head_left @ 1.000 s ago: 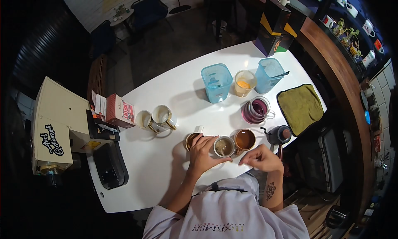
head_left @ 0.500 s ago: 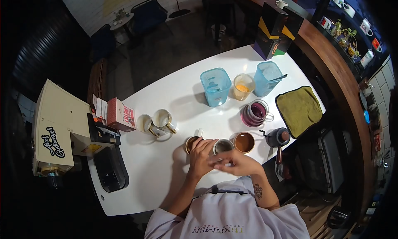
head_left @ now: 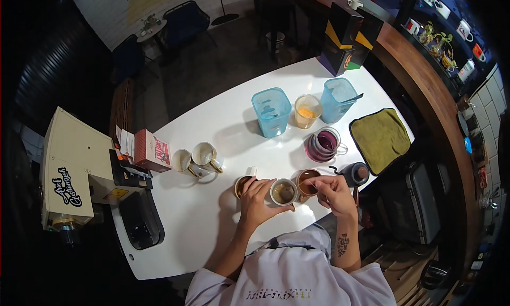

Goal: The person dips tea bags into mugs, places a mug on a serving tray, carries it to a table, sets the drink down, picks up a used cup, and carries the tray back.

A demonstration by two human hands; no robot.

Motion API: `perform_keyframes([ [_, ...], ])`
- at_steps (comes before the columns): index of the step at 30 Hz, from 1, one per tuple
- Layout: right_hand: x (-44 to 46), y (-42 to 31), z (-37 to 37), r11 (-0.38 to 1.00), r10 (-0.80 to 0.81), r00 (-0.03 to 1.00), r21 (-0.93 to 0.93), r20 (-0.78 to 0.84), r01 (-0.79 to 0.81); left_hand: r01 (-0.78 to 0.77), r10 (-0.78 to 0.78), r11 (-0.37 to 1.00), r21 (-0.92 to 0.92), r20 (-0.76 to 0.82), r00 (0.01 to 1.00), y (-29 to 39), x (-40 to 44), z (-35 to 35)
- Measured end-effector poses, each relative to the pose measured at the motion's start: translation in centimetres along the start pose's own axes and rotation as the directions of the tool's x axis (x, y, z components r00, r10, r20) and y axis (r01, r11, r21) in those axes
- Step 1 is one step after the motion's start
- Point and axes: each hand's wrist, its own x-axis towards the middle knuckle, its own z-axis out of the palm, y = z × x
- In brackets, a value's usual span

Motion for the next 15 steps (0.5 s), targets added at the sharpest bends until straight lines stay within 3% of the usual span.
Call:
perform_keyframes([
  [5, 1.6, 1.1, 3.0, 1.0, -0.007, 0.999, -0.026, 0.033, 0.008, -0.033, 0.033, 0.999, 0.007, -0.02, 0.999, -0.2, -0.1, 0.1],
  [8, 1.9, 1.6, 4.8, 0.995, 0.022, 0.972, -0.104, 0.235, 0.002, -0.025, 0.025, 1.0, 0.0, -0.035, 0.999, -0.5, -0.3, 0.3],
  [9, 1.9, 1.6, 4.9, 0.995, 0.022, 0.971, -0.104, 0.237, 0.003, -0.025, 0.025, 1.0, 0.001, -0.036, 0.999, -0.9, -0.4, 0.6],
  [11, 1.8, 1.7, 5.1, 0.931, 0.05, 0.896, -0.346, 0.442, 0.118, -0.064, 0.065, 0.998, 0.018, -0.038, 0.997, -1.7, -0.6, 1.2],
  [12, 1.6, 1.5, 5.0, 0.886, -0.029, 0.858, -0.384, 0.512, 0.259, -0.063, 0.064, 0.998, 0.018, -0.038, 0.997, -1.6, -0.5, 1.1],
  [13, 1.4, 1.6, 4.5, 0.886, -0.028, 0.859, -0.385, 0.512, 0.258, -0.063, 0.063, 0.998, 0.011, -0.032, 0.997, -1.5, -0.4, 0.9],
  [15, 1.0, 1.7, 3.3, 0.8, -0.066, 0.759, -0.42, 0.648, 0.428, -0.066, 0.066, 0.998, 0.0, -0.025, 0.998, -1.1, -0.3, 0.5],
])
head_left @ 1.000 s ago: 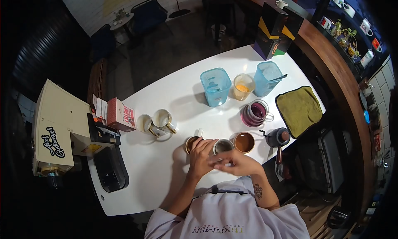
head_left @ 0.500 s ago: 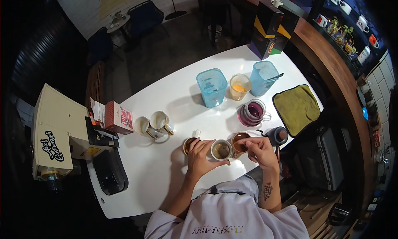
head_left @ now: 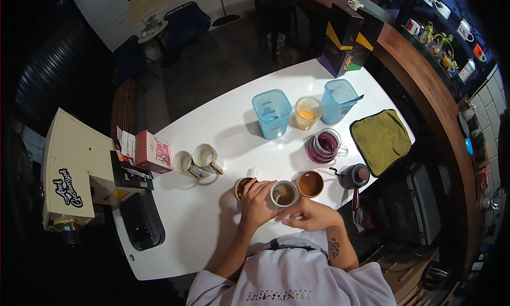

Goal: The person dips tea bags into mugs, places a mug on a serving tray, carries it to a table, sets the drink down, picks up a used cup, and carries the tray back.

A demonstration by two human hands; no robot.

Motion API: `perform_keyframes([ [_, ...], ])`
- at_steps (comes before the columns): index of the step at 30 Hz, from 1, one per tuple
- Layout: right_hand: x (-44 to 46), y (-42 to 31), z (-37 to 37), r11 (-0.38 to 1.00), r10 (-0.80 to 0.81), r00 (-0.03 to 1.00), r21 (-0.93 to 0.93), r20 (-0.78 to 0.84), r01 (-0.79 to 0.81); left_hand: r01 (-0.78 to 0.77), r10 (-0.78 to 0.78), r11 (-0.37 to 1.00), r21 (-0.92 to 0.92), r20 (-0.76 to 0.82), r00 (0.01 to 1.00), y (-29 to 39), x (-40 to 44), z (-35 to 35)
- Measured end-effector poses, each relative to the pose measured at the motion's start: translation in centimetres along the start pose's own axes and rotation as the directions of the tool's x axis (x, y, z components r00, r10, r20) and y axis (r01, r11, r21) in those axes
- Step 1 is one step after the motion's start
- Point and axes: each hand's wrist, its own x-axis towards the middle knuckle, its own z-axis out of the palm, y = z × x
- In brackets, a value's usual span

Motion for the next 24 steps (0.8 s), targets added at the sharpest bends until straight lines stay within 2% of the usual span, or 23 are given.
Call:
perform_keyframes([
  [4, -3.0, -1.5, -2.5, 0.985, 0.169, 0.985, 0.008, 0.045, -0.17, 0.042, -0.042, 0.999, -0.005, 0.006, 0.999, 1.0, 0.4, -0.3],
  [5, -3.5, -1.4, -2.7, 0.993, 0.117, 0.992, 0.039, -0.043, -0.115, 0.057, -0.057, 0.998, 0.002, 0.0, 0.998, 1.1, 0.4, -0.4],
  [6, -3.8, -1.3, -2.9, 0.993, 0.117, 0.992, 0.039, -0.044, -0.115, 0.056, -0.057, 0.998, 0.002, 0.001, 0.998, 1.2, 0.4, -0.5],
  [7, -4.1, -1.1, -3.0, 0.945, 0.28, 0.946, 0.222, -0.167, -0.24, 0.056, -0.056, 0.998, 0.006, -0.002, 0.998, 1.2, 0.4, -0.5],
  [8, -4.2, -1.0, -3.0, 0.853, 0.448, 0.857, 0.41, -0.254, -0.325, 0.055, -0.054, 0.998, 0.008, -0.006, 0.998, 1.3, 0.5, -0.5],
  [9, -3.7, -1.1, -2.8, 0.864, 0.408, 0.835, 0.452, -0.369, -0.223, 0.051, -0.051, 0.999, 0.008, -0.005, 0.999, 1.3, 0.5, -0.5],
  [10, -3.0, -0.9, -2.5, 0.865, 0.406, 0.835, 0.451, -0.372, -0.22, 0.052, -0.052, 0.999, 0.013, -0.002, 0.999, 1.3, 0.5, -0.5],
  [12, -1.4, -0.3, -2.1, 0.805, 0.415, 0.756, 0.592, -0.506, -0.046, 0.051, -0.051, 0.998, 0.021, -0.002, 0.999, 1.3, 0.4, -0.5],
  [14, -0.2, -0.3, -1.5, 0.809, 0.415, 0.763, 0.584, -0.497, -0.06, 0.045, -0.045, 0.999, 0.018, 0.004, 0.999, 1.2, 0.3, -0.4],
  [17, 1.2, -0.6, -0.2, 0.859, 0.341, 0.869, 0.495, -0.36, -0.132, 0.02, -0.019, 1.0, 0.022, -0.009, 1.0, 0.4, 0.0, -0.1],
  [18, 1.4, -0.6, 0.0, 0.86, 0.339, 0.869, 0.494, -0.359, -0.131, 0.019, -0.019, 1.0, 0.023, -0.011, 1.0, 0.2, 0.0, 0.1],
  [20, 1.5, -0.4, 0.3, 0.983, 0.142, 0.979, 0.137, -0.146, -0.122, -0.012, 0.013, 0.999, 0.03, -0.011, 1.0, -0.3, -0.2, 0.4],
  [21, 1.8, 0.2, 0.9, 0.996, -0.028, 0.992, 0.075, -0.12, 0.038, -0.01, 0.01, 1.0, 0.03, -0.014, 1.0, -0.3, -0.2, 0.4],
  [22, 1.3, 0.4, 0.7, 0.997, -0.027, 0.993, 0.074, -0.117, 0.036, -0.012, 0.012, 1.0, 0.017, -0.012, 1.0, -0.4, -0.2, 0.4],
  [24, -0.3, -0.6, -0.1, 0.997, 0.067, 0.993, -0.046, 0.093, -0.063, -0.014, 0.014, 1.0, 0.002, -0.012, 1.0, -0.3, -0.1, 0.3],
])
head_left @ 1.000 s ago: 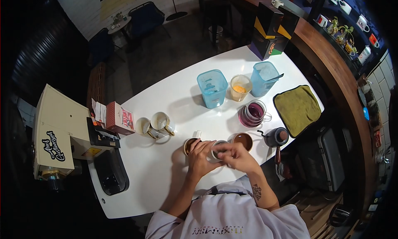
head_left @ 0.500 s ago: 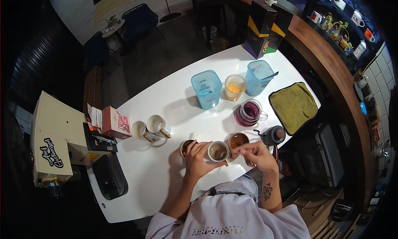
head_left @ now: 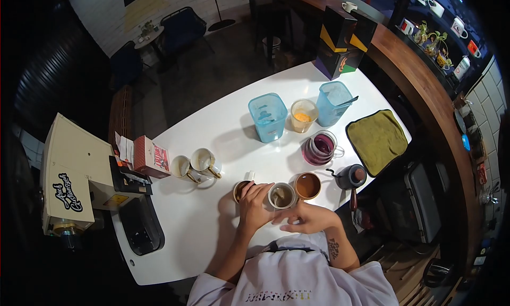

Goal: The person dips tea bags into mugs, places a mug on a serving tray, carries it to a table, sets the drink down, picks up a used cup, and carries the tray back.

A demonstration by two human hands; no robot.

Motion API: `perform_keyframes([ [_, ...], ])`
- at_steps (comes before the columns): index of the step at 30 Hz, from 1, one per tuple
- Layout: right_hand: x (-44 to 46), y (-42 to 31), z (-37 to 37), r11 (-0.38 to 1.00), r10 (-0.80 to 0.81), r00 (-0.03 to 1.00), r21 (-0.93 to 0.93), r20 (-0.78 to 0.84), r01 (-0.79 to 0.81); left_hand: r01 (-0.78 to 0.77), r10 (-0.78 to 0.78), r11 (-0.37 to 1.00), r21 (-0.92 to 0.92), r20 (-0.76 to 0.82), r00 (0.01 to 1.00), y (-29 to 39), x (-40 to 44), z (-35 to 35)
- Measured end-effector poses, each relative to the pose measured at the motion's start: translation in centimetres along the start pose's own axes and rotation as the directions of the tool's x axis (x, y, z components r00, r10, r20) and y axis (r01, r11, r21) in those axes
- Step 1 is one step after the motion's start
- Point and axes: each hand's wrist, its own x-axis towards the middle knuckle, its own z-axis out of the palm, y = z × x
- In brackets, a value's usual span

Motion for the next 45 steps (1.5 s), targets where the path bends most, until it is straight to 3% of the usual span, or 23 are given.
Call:
perform_keyframes([
  [6, -4.3, -0.3, -2.5, 1.0, -0.005, 0.996, 0.025, -0.086, 0.008, 0.051, -0.051, 0.999, 0.014, 0.01, 0.999, 1.3, 0.4, -0.7],
  [8, -5.2, -0.8, -2.9, 0.917, 0.326, 0.916, 0.317, -0.236, -0.244, 0.048, -0.048, 0.999, 0.024, 0.0, 0.999, 1.3, 0.4, -0.7],
  [9, -5.1, -0.3, -2.7, 0.879, 0.354, 0.881, 0.433, -0.312, -0.2, 0.045, -0.046, 0.999, 0.023, 0.002, 0.999, 1.3, 0.4, -0.7],
  [10, -4.9, 0.0, -2.6, 0.878, 0.355, 0.88, 0.435, -0.316, -0.199, 0.052, -0.052, 0.998, 0.022, 0.011, 0.999, 1.4, 0.4, -0.8],
  [12, -3.6, 0.1, -2.4, 0.789, 0.382, 0.784, 0.614, -0.489, -0.001, 0.056, -0.057, 0.998, 0.023, 0.018, 0.998, 1.4, 0.5, -0.8],
  [18, 0.7, 0.4, -0.4, 0.836, 0.329, 0.81, 0.549, -0.486, -0.011, 0.039, -0.039, 0.999, 0.026, 0.004, 0.999, 1.2, 0.4, -0.7],
  [21, 1.5, 0.4, 0.8, 0.977, 0.109, 0.944, 0.209, -0.311, -0.043, 0.02, -0.021, 0.999, 0.039, 0.025, 0.999, 0.0, -0.1, 0.0],
  [22, 1.4, 0.6, 0.9, 0.977, 0.108, 0.944, 0.21, -0.311, -0.042, 0.01, -0.011, 0.999, 0.038, 0.012, 1.0, -0.3, -0.2, 0.2],
  [23, 1.2, 1.0, 1.2, 0.993, -0.029, 0.968, 0.104, -0.25, 0.056, 0.001, -0.001, 0.999, 0.037, -0.003, 1.0, -0.5, -0.3, 0.4],
  [25, 0.2, 0.8, 1.2, 0.994, -0.097, 0.988, 0.036, -0.12, 0.102, 0.021, -0.021, 0.999, 0.026, 0.0, 1.0, 0.1, 0.0, 0.1],
  [26, -0.7, 0.5, 0.5, 0.994, -0.095, 0.988, 0.037, -0.122, 0.1, 0.04, -0.04, 0.999, 0.013, 0.004, 0.999, 0.5, 0.1, -0.1],
  [28, -2.4, -1.1, -1.3, 0.99, 0.115, 0.989, -0.086, 0.088, -0.108, 0.043, -0.043, 0.999, 0.016, 0.007, 0.999, 1.1, 0.4, -0.6],
  [30, -4.2, -0.9, -1.9, 0.986, 0.156, 0.985, -0.068, 0.071, -0.151, 0.046, -0.046, 0.999, 0.022, 0.006, 0.999, 1.3, 0.5, -0.8],
  [34, -5.4, -0.5, -2.5, 0.992, 0.095, 0.982, 0.098, -0.162, -0.08, 0.04, -0.04, 0.999, 0.031, -0.005, 0.999, 1.4, 0.5, -0.7],
  [36, -4.7, -1.1, -2.6, 0.808, 0.412, 0.829, 0.571, -0.377, -0.143, 0.04, -0.04, 0.999, 0.037, -0.007, 0.999, 1.5, 0.5, -0.8],
  [37, -4.1, -0.3, -2.4, 0.789, 0.392, 0.804, 0.613, -0.447, -0.044, 0.044, -0.044, 0.999, 0.03, 0.002, 0.999, 1.5, 0.5, -0.8],
  [40, -1.4, -0.1, -2.2, 0.748, 0.362, 0.768, 0.657, -0.528, 0.099, 0.058, -0.058, 0.998, 0.025, 0.009, 0.998, 1.4, 0.5, -0.7],
  [42, -0.3, 0.4, -1.8, 0.759, 0.317, 0.807, 0.644, -0.498, 0.098, 0.063, -0.063, 0.998, 0.023, 0.01, 0.998, 1.3, 0.5, -0.7],
  [45, 1.1, -0.3, -0.8, 0.845, 0.289, 0.89, 0.531, -0.353, -0.063, 0.041, -0.041, 0.999, 0.03, 0.013, 0.999, 0.9, 0.2, -0.6],
])
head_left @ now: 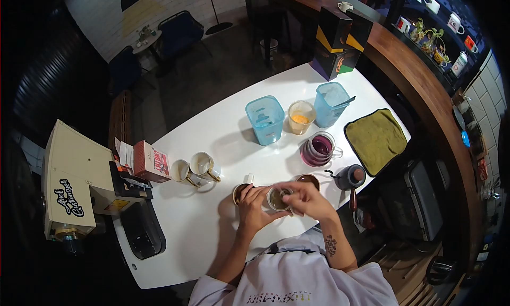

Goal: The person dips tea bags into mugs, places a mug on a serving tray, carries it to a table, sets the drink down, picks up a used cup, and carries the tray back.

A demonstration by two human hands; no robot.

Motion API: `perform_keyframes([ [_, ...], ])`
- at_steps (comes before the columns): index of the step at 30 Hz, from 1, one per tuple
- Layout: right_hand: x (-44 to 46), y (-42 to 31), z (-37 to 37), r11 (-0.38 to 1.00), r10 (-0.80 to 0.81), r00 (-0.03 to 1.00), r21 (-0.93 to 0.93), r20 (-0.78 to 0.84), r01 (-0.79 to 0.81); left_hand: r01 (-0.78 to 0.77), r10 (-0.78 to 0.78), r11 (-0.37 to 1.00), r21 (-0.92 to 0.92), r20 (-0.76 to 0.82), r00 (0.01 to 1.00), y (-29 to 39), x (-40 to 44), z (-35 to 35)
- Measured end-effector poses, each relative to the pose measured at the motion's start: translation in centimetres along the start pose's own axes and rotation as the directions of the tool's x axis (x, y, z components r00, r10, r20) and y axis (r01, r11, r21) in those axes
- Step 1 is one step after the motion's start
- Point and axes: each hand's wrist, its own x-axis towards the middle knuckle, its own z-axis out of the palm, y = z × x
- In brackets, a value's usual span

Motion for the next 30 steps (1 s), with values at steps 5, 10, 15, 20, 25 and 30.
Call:
perform_keyframes([
  [5, -0.2, 1.0, 0.6, 0.908, -0.141, 0.932, -0.331, 0.335, 0.256, -0.045, 0.045, 0.999, -0.014, -0.002, 0.999, -1.2, -0.3, 0.7],
  [10, -2.5, -1.1, -1.7, 0.797, 0.149, 0.854, -0.572, 0.499, 0.195, 0.016, -0.016, 1.0, -0.017, 0.008, 1.0, 0.6, 0.3, -0.4],
  [15, -4.4, 0.1, -4.5, 0.932, -0.133, 0.96, -0.3, 0.245, 0.205, 0.019, -0.019, 1.0, -0.01, -0.002, 1.0, 0.5, 0.3, -0.2],
  [20, -3.2, 0.1, -4.2, 0.99, 0.021, 0.986, 0.144, -0.165, 0.003, 0.024, -0.024, 1.0, -0.016, 0.012, 1.0, 0.8, 0.4, -0.5],
  [25, -0.5, 0.2, -1.7, 0.995, -0.018, 0.994, 0.094, -0.109, 0.029, -0.005, 0.005, 1.0, -0.006, -0.007, 1.0, 0.5, 0.2, -0.2],
  [30, 0.0, -0.1, 0.7, 0.894, -0.169, 0.953, -0.368, 0.25, 0.255, -0.022, 0.022, 1.0, -0.005, -0.01, 1.0, -0.9, -0.3, 0.5],
])
